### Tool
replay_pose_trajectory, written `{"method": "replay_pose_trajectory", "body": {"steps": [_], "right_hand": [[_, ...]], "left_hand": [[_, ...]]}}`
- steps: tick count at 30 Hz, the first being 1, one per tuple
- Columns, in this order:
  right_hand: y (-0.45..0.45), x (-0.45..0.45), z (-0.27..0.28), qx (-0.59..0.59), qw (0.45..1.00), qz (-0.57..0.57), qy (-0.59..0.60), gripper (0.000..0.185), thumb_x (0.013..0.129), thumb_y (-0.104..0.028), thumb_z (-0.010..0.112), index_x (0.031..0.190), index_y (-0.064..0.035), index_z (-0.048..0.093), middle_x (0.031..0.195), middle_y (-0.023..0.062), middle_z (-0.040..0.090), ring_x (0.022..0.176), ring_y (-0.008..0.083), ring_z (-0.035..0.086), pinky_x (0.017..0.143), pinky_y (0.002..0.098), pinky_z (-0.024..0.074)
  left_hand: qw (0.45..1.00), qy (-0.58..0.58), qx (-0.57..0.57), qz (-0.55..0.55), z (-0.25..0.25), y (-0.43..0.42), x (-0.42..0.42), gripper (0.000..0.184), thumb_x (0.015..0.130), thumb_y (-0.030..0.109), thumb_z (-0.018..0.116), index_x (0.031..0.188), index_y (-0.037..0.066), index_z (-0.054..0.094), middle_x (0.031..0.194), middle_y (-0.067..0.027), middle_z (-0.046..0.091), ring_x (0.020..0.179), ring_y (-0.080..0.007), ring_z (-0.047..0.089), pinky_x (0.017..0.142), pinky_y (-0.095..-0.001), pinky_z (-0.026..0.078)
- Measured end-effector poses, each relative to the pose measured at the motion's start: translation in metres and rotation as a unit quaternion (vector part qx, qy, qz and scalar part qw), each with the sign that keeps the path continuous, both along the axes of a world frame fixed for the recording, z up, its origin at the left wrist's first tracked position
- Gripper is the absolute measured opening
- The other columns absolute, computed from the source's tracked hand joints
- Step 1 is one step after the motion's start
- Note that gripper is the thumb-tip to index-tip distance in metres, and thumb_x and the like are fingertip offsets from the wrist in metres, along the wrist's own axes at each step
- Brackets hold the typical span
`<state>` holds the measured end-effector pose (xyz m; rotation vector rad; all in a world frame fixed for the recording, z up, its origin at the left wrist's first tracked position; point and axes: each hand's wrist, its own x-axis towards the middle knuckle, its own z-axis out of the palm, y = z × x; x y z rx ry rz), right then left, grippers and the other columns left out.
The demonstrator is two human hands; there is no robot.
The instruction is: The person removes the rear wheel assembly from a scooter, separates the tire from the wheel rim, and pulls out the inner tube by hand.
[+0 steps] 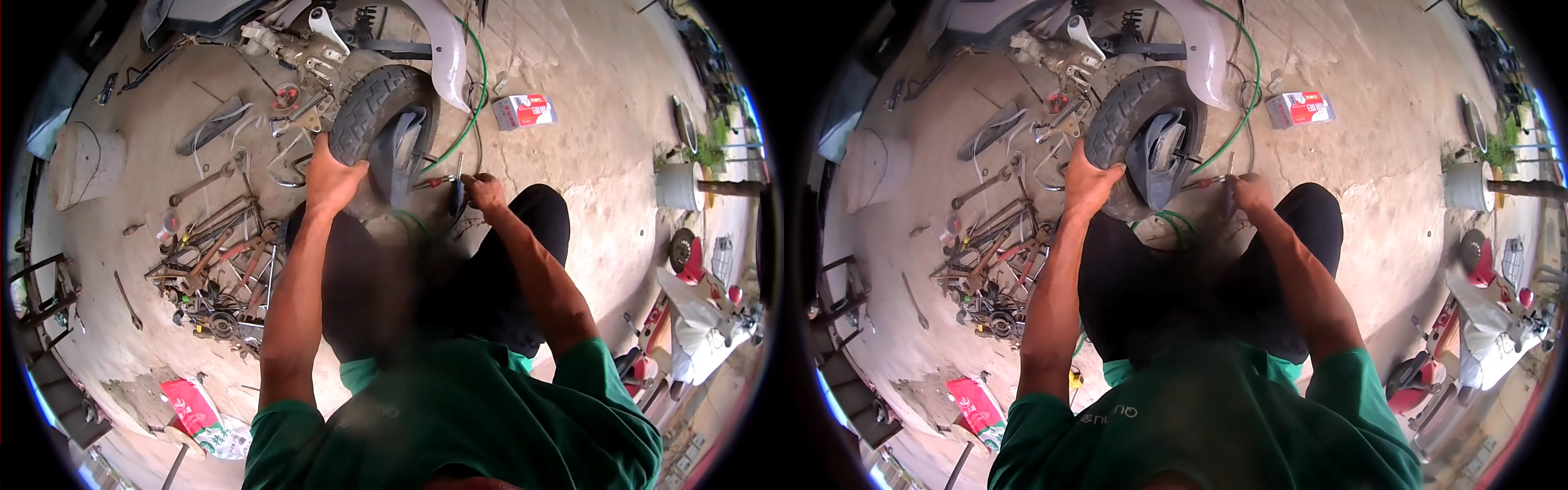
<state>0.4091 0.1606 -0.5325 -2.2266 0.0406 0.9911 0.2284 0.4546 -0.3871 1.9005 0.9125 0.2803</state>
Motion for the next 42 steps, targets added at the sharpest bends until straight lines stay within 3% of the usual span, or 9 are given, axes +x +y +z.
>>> {"method": "replay_pose_trajectory", "body": {"steps": [5, 15, 16, 21, 27, 28, 32, 36, 42], "right_hand": [[-0.01, -0.034, -0.04, -0.134, 0.98, 0.119, -0.088, 0.071, 0.08, -0.054, 0.077, 0.122, 0.0026, 0.064, 0.115, 0.0287, 0.071, 0.114, 0.0443, 0.067, 0.095, 0.0481, 0.0544], [-0.022, 0.001, -0.037, -0.14, 0.97, 0.188, -0.067, 0.053, 0.092, -0.041, 0.06, 0.13, -0.0052, 0.064, 0.113, 0.0277, 0.07, 0.112, 0.0418, 0.068, 0.094, 0.0516, 0.0549], [-0.047, 0.017, -0.076, -0.143, 0.818, 0.49, -0.265, 0.047, 0.096, -0.03, 0.057, 0.138, -0.0089, 0.062, 0.103, 0.024, 0.072, 0.102, 0.0382, 0.071, 0.087, 0.0489, 0.0565], [-0.027, 0.032, 0.135, 0.001, 0.971, 0.227, 0.069, 0.032, 0.098, -0.027, 0.057, 0.117, -0.0025, 0.064, 0.087, 0.0159, 0.069, 0.082, 0.0248, 0.069, 0.074, 0.0393, 0.0545], [0.054, -0.016, 0.255, 0.16, 0.913, 0.358, -0.109, 0.031, 0.093, -0.027, 0.063, 0.108, -0.0008, 0.06, 0.08, 0.0153, 0.062, 0.075, 0.0246, 0.063, 0.069, 0.0392, 0.0492], [0.07, -0.021, 0.255, 0.197, 0.906, 0.357, -0.114, 0.02, 0.092, -0.018, 0.064, 0.104, -0.0028, 0.058, 0.079, 0.0027, 0.06, 0.073, 0.0138, 0.056, 0.068, 0.0305, 0.0457], [0.128, -0.036, 0.213, 0.459, 0.827, 0.32, -0.064, 0.028, 0.09, -0.018, 0.06, 0.109, 0.0017, 0.058, 0.092, 0.0183, 0.065, 0.086, 0.0309, 0.065, 0.079, 0.0396, 0.0514], [0.15, -0.04, 0.186, 0.324, 0.852, 0.37, -0.179, 0.032, 0.092, -0.021, 0.057, 0.113, 0.0029, 0.057, 0.105, 0.0251, 0.066, 0.098, 0.0429, 0.066, 0.087, 0.0474, 0.0519], [0.137, -0.031, 0.16, 0.249, 0.792, 0.45, -0.33, 0.033, 0.091, -0.02, 0.057, 0.114, 0.0038, 0.057, 0.108, 0.0293, 0.065, 0.1, 0.0504, 0.062, 0.089, 0.0539, 0.0511]], "left_hand": [[1.0, 0.015, 0.008, 0.003, 0.0, -0.004, 0.003, 0.066, 0.073, 0.019, 0.081, 0.13, -0.001, 0.052, 0.113, -0.0265, 0.071, 0.107, -0.0407, 0.07, 0.094, -0.0451, 0.053], [0.999, 0.009, 0.04, 0.026, -0.011, -0.003, 0.003, 0.066, 0.072, 0.015, 0.083, 0.129, -0.002, 0.054, 0.115, -0.022, 0.07, 0.108, -0.0339, 0.069, 0.094, -0.0421, 0.052], [0.999, 0.016, 0.041, 0.022, -0.011, -0.001, 0.003, 0.07, 0.072, 0.018, 0.082, 0.132, -0.002, 0.052, 0.117, -0.024, 0.07, 0.11, -0.0371, 0.069, 0.095, -0.0432, 0.052], [1.0, 0.022, 0.014, 0.013, -0.001, -0.002, 0.002, 0.071, 0.073, 0.021, 0.081, 0.133, -0.002, 0.051, 0.117, -0.0259, 0.07, 0.112, -0.0407, 0.068, 0.097, -0.0441, 0.052], [1.0, -0.006, 0.019, 0.013, -0.003, -0.003, 0.003, 0.066, 0.074, 0.019, 0.08, 0.13, -0.002, 0.052, 0.115, -0.0256, 0.071, 0.112, -0.0414, 0.068, 0.097, -0.0443, 0.052], [1.0, -0.006, 0.015, 0.011, -0.002, -0.003, 0.002, 0.066, 0.074, 0.019, 0.08, 0.13, -0.001, 0.052, 0.115, -0.0256, 0.071, 0.112, -0.0414, 0.068, 0.097, -0.0443, 0.052], [1.0, -0.009, -0.003, -0.004, -0.009, 0.002, 0.003, 0.064, 0.074, 0.018, 0.08, 0.129, -0.001, 0.053, 0.116, -0.0262, 0.07, 0.114, -0.0413, 0.068, 0.097, -0.0441, 0.052], [0.999, -0.031, -0.011, 0.013, 0.004, -0.002, 0.002, 0.058, 0.073, 0.015, 0.083, 0.123, -0.001, 0.058, 0.109, -0.0197, 0.073, 0.107, -0.0319, 0.071, 0.093, -0.0391, 0.053], [1.0, 0.007, 0.004, 0.012, 0.014, 0.0, 0.003, 0.056, 0.074, 0.017, 0.078, 0.123, -0.001, 0.057, 0.11, -0.0275, 0.07, 0.11, -0.045, 0.067, 0.093, -0.0472, 0.052]]}}
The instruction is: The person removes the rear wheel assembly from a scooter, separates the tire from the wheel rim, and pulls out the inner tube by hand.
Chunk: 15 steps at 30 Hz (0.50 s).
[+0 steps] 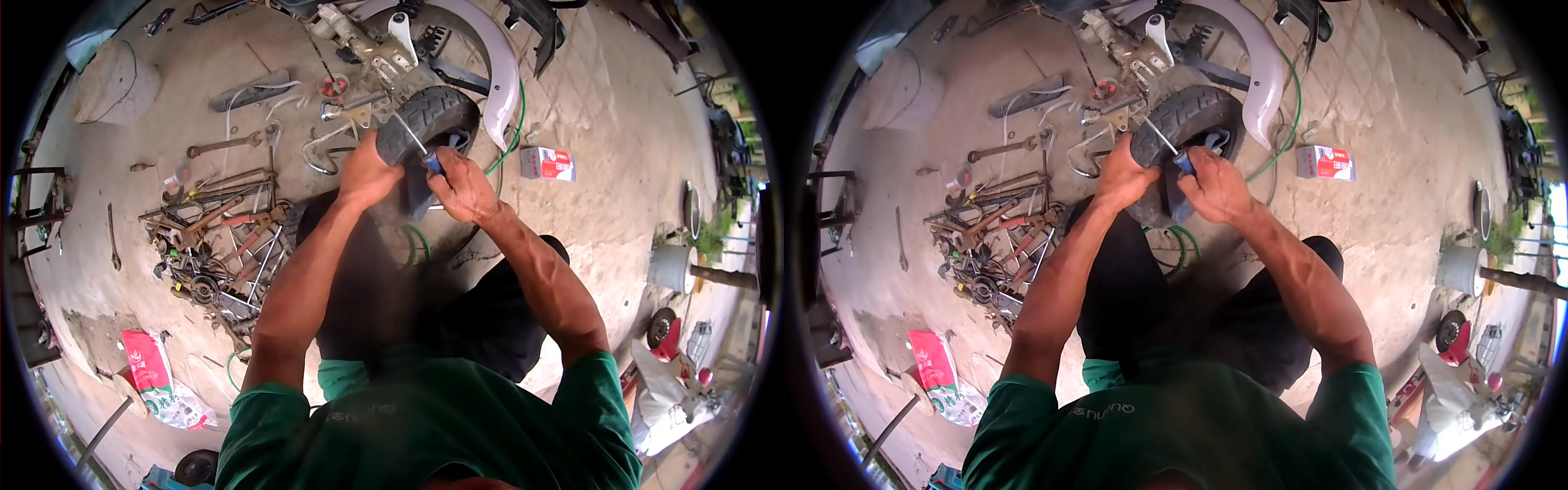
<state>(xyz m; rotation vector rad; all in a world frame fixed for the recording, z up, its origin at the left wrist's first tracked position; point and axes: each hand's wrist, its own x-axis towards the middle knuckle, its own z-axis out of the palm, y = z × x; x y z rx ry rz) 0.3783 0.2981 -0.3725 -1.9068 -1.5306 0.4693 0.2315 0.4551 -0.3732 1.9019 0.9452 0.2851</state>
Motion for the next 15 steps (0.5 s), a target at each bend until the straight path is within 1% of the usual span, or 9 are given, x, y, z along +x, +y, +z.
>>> {"method": "replay_pose_trajectory", "body": {"steps": [1, 3, 6, 9, 12, 15], "right_hand": [[-0.002, -0.002, 0.0, 0.011, 1.0, -0.001, 0.0, 0.034, 0.091, -0.019, 0.058, 0.115, 0.004, 0.057, 0.108, 0.0294, 0.064, 0.101, 0.0504, 0.062, 0.089, 0.0538, 0.0511], [-0.002, -0.003, 0.003, 0.037, 0.999, 0.0, -0.002, 0.035, 0.09, -0.018, 0.058, 0.116, 0.0044, 0.058, 0.109, 0.0297, 0.064, 0.101, 0.0503, 0.063, 0.09, 0.0537, 0.0512], [-0.003, -0.005, 0.005, 0.027, 1.0, -0.01, -0.004, 0.037, 0.09, -0.018, 0.058, 0.118, 0.0055, 0.059, 0.11, 0.0292, 0.065, 0.101, 0.0491, 0.063, 0.09, 0.0526, 0.0515], [0.0, -0.004, 0.009, -0.023, 0.999, -0.036, 0.02, 0.034, 0.089, -0.019, 0.059, 0.114, 0.0051, 0.059, 0.11, 0.0285, 0.065, 0.101, 0.0486, 0.063, 0.09, 0.0517, 0.0518], [0.008, -0.005, 0.001, -0.069, 0.991, -0.11, 0.036, 0.035, 0.089, -0.025, 0.065, 0.108, 0.0037, 0.058, 0.109, 0.027, 0.064, 0.102, 0.0482, 0.062, 0.089, 0.051, 0.0522], [0.018, -0.027, -0.007, -0.037, 0.982, -0.18, -0.047, 0.04, 0.087, -0.031, 0.074, 0.103, 0.0025, 0.057, 0.107, 0.0256, 0.063, 0.101, 0.0476, 0.062, 0.088, 0.0518, 0.0518]], "left_hand": [[1.0, 0.0, 0.0, 0.0, -0.002, -0.001, -0.001, 0.056, 0.074, 0.017, 0.077, 0.123, -0.002, 0.057, 0.11, -0.028, 0.07, 0.11, -0.0458, 0.067, 0.093, -0.048, 0.052], [1.0, -0.004, 0.005, -0.004, -0.006, 0.003, 0.0, 0.056, 0.073, 0.017, 0.078, 0.123, -0.001, 0.058, 0.111, -0.0273, 0.07, 0.11, -0.045, 0.067, 0.093, -0.0473, 0.052], [1.0, -0.009, 0.0, -0.006, -0.01, 0.005, -0.002, 0.057, 0.072, 0.016, 0.078, 0.123, -0.001, 0.058, 0.112, -0.0268, 0.07, 0.11, -0.0441, 0.067, 0.094, -0.0467, 0.052], [1.0, -0.002, -0.009, -0.007, -0.01, 0.006, -0.003, 0.059, 0.071, 0.016, 0.078, 0.123, -0.001, 0.058, 0.112, -0.0262, 0.07, 0.111, -0.0435, 0.067, 0.095, -0.0464, 0.052], [1.0, 0.006, -0.01, -0.004, -0.007, 0.005, -0.002, 0.059, 0.071, 0.017, 0.078, 0.123, -0.001, 0.058, 0.112, -0.0251, 0.071, 0.11, -0.0432, 0.067, 0.094, -0.0465, 0.052], [1.0, -0.007, -0.009, -0.006, -0.009, 0.004, -0.004, 0.059, 0.071, 0.017, 0.079, 0.123, 0.001, 0.058, 0.111, -0.0241, 0.071, 0.109, -0.0433, 0.067, 0.094, -0.0467, 0.052]]}}
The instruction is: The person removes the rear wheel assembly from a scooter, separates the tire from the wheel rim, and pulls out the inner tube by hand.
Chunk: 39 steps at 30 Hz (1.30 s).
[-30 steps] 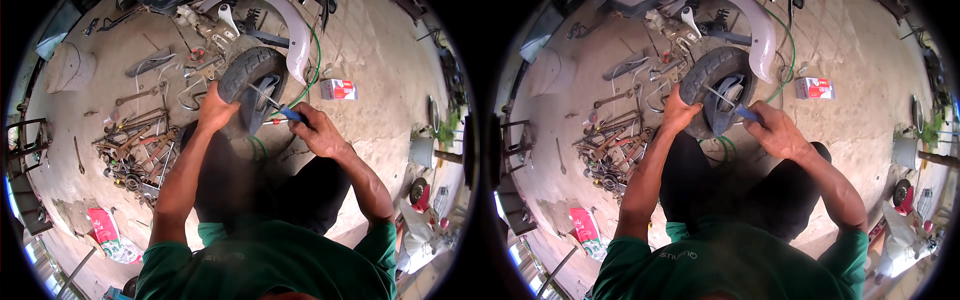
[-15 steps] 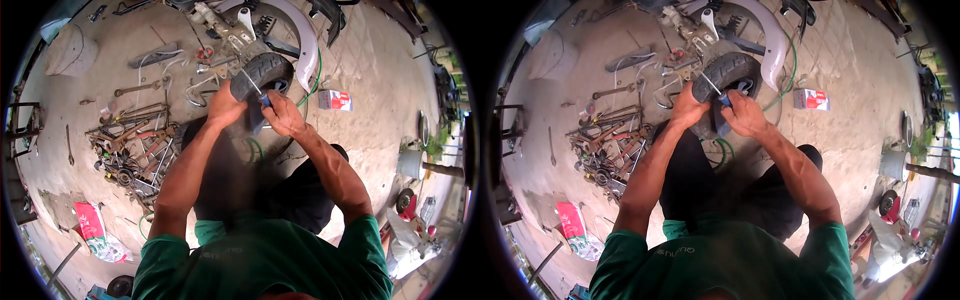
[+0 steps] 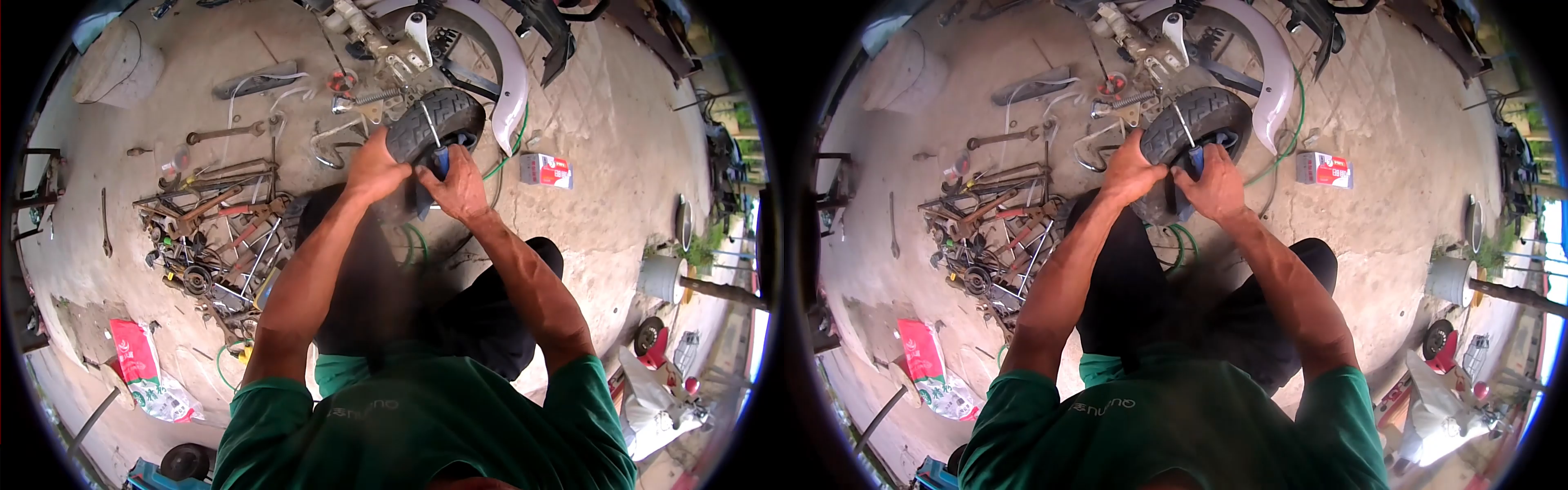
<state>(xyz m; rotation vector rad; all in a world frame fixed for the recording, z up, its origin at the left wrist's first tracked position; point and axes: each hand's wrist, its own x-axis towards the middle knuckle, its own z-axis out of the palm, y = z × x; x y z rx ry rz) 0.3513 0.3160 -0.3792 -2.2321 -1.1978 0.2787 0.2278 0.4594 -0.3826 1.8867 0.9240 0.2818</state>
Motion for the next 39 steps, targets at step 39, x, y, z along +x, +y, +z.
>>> {"method": "replay_pose_trajectory", "body": {"steps": [39], "right_hand": [[-0.031, -0.023, -0.068, 0.18, 0.919, -0.193, 0.292, 0.033, 0.075, -0.031, 0.087, 0.088, -0.0068, 0.068, 0.083, 0.0097, 0.072, 0.088, 0.0341, 0.069, 0.077, 0.0443, 0.0546]], "left_hand": [[0.88, 0.094, 0.464, -0.033, 0.021, -0.045, 0.002, 0.074, 0.081, 0.016, 0.084, 0.142, -0.005, 0.048, 0.123, -0.0219, 0.066, 0.11, -0.0336, 0.067, 0.101, -0.0421, 0.051]]}}
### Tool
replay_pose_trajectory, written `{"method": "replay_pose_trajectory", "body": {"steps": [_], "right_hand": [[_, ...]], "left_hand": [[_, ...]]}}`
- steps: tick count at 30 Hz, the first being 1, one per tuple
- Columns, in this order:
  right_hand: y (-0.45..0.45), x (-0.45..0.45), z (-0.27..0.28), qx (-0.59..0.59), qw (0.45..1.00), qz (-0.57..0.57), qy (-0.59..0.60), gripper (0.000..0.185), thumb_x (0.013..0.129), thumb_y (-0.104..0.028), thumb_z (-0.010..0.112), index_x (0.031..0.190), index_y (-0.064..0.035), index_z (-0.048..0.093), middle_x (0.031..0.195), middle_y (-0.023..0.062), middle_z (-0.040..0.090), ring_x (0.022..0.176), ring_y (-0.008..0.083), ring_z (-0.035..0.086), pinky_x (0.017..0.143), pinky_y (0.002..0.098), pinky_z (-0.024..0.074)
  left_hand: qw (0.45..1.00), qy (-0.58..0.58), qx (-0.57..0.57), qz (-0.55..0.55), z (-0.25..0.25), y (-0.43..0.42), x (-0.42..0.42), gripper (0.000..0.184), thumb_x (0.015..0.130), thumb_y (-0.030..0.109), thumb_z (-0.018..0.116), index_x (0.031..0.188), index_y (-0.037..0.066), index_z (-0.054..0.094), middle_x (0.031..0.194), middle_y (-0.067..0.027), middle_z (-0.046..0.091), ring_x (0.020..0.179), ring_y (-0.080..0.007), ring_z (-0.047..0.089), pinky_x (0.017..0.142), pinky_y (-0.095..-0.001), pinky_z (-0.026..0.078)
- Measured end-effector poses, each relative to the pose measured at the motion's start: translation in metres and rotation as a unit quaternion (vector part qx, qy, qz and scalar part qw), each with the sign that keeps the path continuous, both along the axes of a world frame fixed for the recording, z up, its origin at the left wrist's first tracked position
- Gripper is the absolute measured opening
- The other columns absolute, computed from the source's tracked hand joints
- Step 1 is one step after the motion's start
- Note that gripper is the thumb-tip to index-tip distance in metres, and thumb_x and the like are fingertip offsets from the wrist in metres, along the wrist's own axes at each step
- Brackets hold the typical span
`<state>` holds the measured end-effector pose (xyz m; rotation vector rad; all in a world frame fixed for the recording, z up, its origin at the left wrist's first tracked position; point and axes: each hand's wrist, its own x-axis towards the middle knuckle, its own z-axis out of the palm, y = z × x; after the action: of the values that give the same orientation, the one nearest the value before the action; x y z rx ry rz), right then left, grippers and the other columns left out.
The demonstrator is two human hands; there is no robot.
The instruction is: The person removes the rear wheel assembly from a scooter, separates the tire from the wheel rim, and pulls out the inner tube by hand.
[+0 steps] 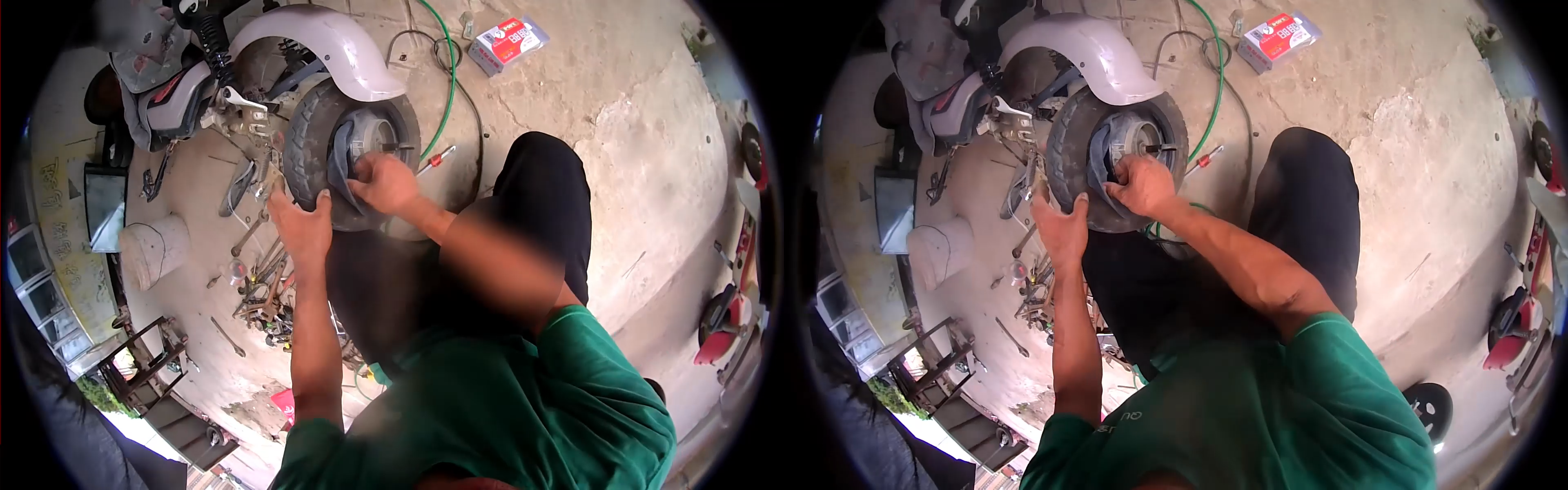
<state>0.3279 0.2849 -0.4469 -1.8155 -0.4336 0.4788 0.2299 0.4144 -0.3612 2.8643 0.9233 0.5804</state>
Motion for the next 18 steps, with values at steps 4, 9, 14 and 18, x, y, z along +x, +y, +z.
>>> {"method": "replay_pose_trajectory", "body": {"steps": [4, 9, 14, 18], "right_hand": [[-0.001, -0.006, 0.002, -0.043, 0.996, -0.016, -0.071, 0.033, 0.079, -0.038, 0.081, 0.088, -0.0084, 0.069, 0.087, 0.0094, 0.073, 0.09, 0.0371, 0.068, 0.086, 0.0475, 0.0534], [-0.002, -0.001, -0.017, 0.003, 1.0, 0.014, 0.01, 0.027, 0.084, -0.035, 0.076, 0.094, -0.0098, 0.072, 0.093, 0.0114, 0.075, 0.096, 0.0375, 0.07, 0.091, 0.0479, 0.0538], [-0.004, -0.009, -0.024, 0.025, 0.994, 0.022, 0.105, 0.026, 0.085, -0.034, 0.074, 0.095, -0.0109, 0.074, 0.095, 0.0112, 0.075, 0.098, 0.0356, 0.071, 0.087, 0.0478, 0.0559], [-0.008, -0.011, -0.023, 0.052, 0.989, 0.008, 0.14, 0.025, 0.085, -0.035, 0.073, 0.093, -0.0112, 0.074, 0.094, 0.0117, 0.074, 0.097, 0.0369, 0.07, 0.083, 0.0487, 0.0558]], "left_hand": [[0.968, -0.026, -0.25, 0.007, 0.023, -0.053, 0.019, 0.063, 0.084, 0.026, 0.084, 0.133, -0.004, 0.059, 0.117, -0.021, 0.072, 0.104, -0.0291, 0.072, 0.091, -0.0374, 0.055], [0.962, 0.26, -0.057, 0.055, 0.023, -0.059, 0.055, 0.057, 0.086, 0.042, 0.078, 0.112, -0.006, 0.066, 0.103, -0.0289, 0.073, 0.103, -0.0436, 0.071, 0.092, -0.0484, 0.055], [0.899, 0.43, -0.013, 0.084, 0.036, -0.057, 0.082, 0.051, 0.09, 0.042, 0.069, 0.111, -0.004, 0.072, 0.114, -0.0318, 0.071, 0.111, -0.0467, 0.068, 0.098, -0.0513, 0.054], [0.847, 0.528, -0.003, 0.057, 0.045, -0.057, 0.109, 0.043, 0.092, 0.035, 0.063, 0.107, -0.004, 0.076, 0.116, -0.0321, 0.071, 0.115, -0.0457, 0.068, 0.102, -0.049, 0.053]]}}
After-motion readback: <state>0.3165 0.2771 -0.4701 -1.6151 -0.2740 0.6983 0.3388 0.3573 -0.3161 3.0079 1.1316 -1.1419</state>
